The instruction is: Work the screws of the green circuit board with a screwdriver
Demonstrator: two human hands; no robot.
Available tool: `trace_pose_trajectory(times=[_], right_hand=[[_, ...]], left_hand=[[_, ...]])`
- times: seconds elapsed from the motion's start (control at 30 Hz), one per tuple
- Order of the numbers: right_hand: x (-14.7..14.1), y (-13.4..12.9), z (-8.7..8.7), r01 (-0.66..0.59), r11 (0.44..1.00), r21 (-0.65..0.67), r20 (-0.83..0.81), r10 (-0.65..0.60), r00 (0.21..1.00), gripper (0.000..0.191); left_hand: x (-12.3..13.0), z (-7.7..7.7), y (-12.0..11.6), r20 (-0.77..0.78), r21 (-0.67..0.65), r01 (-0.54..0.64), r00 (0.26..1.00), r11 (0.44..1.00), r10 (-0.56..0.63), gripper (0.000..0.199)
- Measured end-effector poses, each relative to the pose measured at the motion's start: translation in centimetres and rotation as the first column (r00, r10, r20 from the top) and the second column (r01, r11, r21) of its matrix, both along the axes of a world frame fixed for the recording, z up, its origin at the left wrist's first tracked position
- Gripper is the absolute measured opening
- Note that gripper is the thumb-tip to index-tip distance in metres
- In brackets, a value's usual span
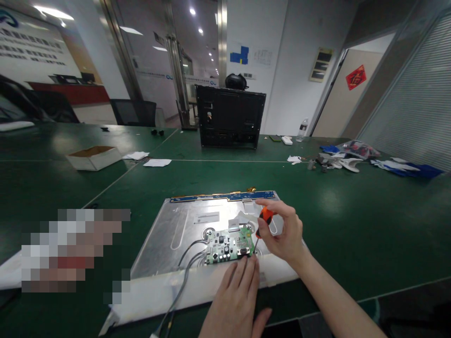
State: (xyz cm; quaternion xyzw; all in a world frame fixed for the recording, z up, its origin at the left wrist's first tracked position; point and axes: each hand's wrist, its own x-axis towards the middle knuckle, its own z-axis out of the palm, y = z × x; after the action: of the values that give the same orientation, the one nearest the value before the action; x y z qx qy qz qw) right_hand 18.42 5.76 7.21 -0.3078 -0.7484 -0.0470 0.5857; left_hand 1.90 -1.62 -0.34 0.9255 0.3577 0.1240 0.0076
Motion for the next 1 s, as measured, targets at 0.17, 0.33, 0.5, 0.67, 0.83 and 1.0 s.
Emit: trace_pose_trajectory(times=[0.17,0.33,0.5,0.67,0.83,1.0], right_hand=[[0.18,-0.24,0.19,-0.014,0.999,-0.049,0.028,0.015,0.999,0.029],[-0.04,0.05,0.41,0.004,1.0,0.005,0.037,-0.004,0.999,0.031],[-0.15,0.19,0.23,0.082,0.996,0.044,0.044,-0.084,0.996,0.032],[0.01,-0.03,0.36,0.074,0.997,0.034,0.059,-0.076,0.995,0.03],[0.04,-0.21,0.64,0.0,1.0,0.005,0.047,-0.001,0.999,0.034],[-0.02,0.03,0.14,-0.03,1.0,-0.007,-0.017,0.03,0.999,0.035]], left_hand=[[-0.03,-0.29,0.04,0.009,0.019,0.0,1.0,1.0,0.0,0.065],[0.05,-0.01,0.06,-0.011,0.003,-0.002,1.0,1.0,0.002,0.065],[0.14,0.13,0.01,0.007,-0.025,-0.011,1.0,1.0,0.011,0.064],[0.04,-0.13,0.0,0.021,0.012,-0.005,1.0,1.0,0.005,0.063],[-0.05,-0.34,0.03,0.014,0.05,0.003,1.0,0.999,-0.003,0.064],[0.05,-0.14,0.06,-0.016,0.031,0.002,1.0,1.0,-0.002,0.064]])
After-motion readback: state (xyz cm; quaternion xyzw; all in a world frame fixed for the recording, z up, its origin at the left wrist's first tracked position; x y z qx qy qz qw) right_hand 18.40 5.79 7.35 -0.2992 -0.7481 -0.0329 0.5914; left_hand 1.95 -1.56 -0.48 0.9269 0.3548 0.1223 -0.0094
